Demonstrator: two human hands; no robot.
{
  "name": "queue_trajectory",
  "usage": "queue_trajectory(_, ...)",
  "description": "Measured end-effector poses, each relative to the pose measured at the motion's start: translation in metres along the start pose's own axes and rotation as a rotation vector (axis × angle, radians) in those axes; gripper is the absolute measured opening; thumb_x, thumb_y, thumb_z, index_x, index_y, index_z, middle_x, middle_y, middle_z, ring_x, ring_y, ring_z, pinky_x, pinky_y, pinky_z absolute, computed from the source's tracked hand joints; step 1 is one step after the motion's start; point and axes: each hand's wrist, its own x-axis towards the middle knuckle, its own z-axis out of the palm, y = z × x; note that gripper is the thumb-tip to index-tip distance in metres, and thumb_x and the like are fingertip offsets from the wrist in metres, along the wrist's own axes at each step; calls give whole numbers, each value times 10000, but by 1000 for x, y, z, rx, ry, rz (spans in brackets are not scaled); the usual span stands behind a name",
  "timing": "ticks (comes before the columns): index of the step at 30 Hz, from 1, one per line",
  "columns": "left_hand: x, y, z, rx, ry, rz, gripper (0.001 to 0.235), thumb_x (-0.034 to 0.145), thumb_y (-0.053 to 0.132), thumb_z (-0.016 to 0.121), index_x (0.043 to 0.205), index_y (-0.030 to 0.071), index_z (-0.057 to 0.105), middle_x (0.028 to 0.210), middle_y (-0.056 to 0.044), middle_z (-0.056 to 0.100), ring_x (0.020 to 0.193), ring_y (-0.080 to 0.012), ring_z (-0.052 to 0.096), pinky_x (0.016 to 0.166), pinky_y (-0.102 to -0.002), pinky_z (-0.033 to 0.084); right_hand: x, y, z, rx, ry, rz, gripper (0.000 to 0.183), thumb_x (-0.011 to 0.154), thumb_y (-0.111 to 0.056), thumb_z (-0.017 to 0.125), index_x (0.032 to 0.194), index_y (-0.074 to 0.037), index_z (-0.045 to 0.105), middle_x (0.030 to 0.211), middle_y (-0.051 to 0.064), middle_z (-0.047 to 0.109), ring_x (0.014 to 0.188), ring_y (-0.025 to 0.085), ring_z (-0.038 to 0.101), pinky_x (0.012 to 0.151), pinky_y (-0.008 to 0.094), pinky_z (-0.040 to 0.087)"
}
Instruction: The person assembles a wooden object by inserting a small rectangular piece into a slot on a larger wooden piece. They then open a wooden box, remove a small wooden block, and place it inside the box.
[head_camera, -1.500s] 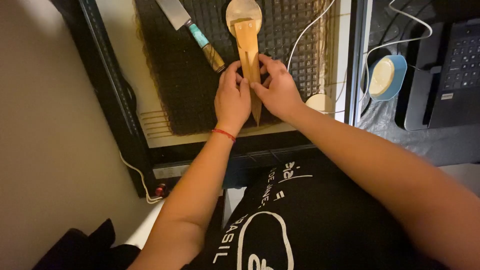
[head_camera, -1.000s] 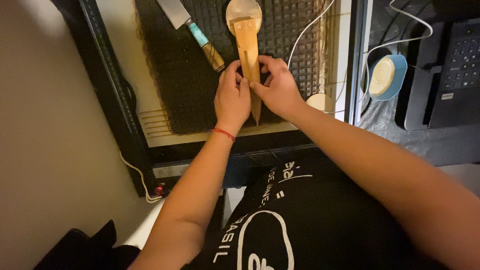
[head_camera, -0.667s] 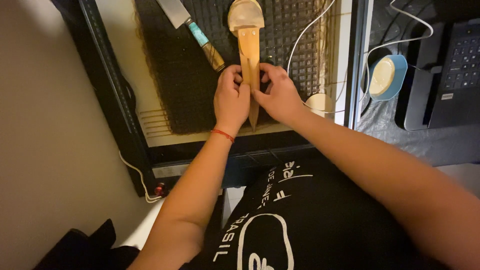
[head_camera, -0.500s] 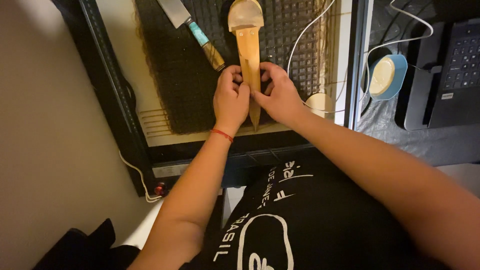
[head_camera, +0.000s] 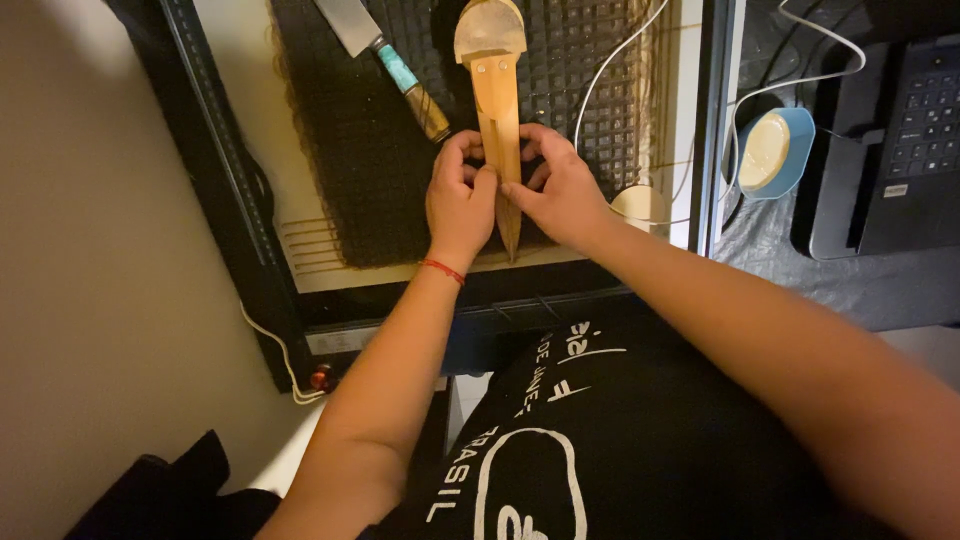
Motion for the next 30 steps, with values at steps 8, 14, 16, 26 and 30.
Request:
queue_trajectory(8,-1,5,-2,-2,-15,10,316,900,102,558,1216,115,575,1055,-121,612,864,-314,701,772,-440,559,-1,-1,-3,-10,-19,5,636,869,-141,757,1419,-44,452,1131,164,564,867,265,673,724,382,574)
queue_trajectory(14,-1,2,0,-9,-8,28,323,916,113,564,1239,120,568,1085,-126,610,888,-322,700,787,-439,558,1,5,-3,8,-17,-7,636,879,-136,752,1430,-48,445,1137,166,564,879,273,677,723,387,574)
queue_trajectory(16,-1,3,0,-7,-10,30,322,916,113,566,1238,117,566,1090,-135,609,895,-333,701,794,-444,558,1,6,-3,17,-16,-7,638,882,-136,752,1434,-50,443,1137,163,563,884,269,677,724,382,573)
queue_trajectory(26,-1,-1,-2,-19,-34,30,320,946,117,565,1266,132,568,1120,-107,607,922,-293,694,837,-436,552,5,16,-5,4,-27,-6,659,882,-154,781,1443,-76,446,1128,164,584,884,283,684,737,390,563)
queue_trajectory(30,1,-2,-1,-30,-34,24,327,958,122,557,1286,119,558,1138,-123,621,941,-310,698,845,-446,555,11,25,-7,54,-25,4,603,890,-102,759,1431,-121,494,1066,117,609,834,220,671,719,338,557)
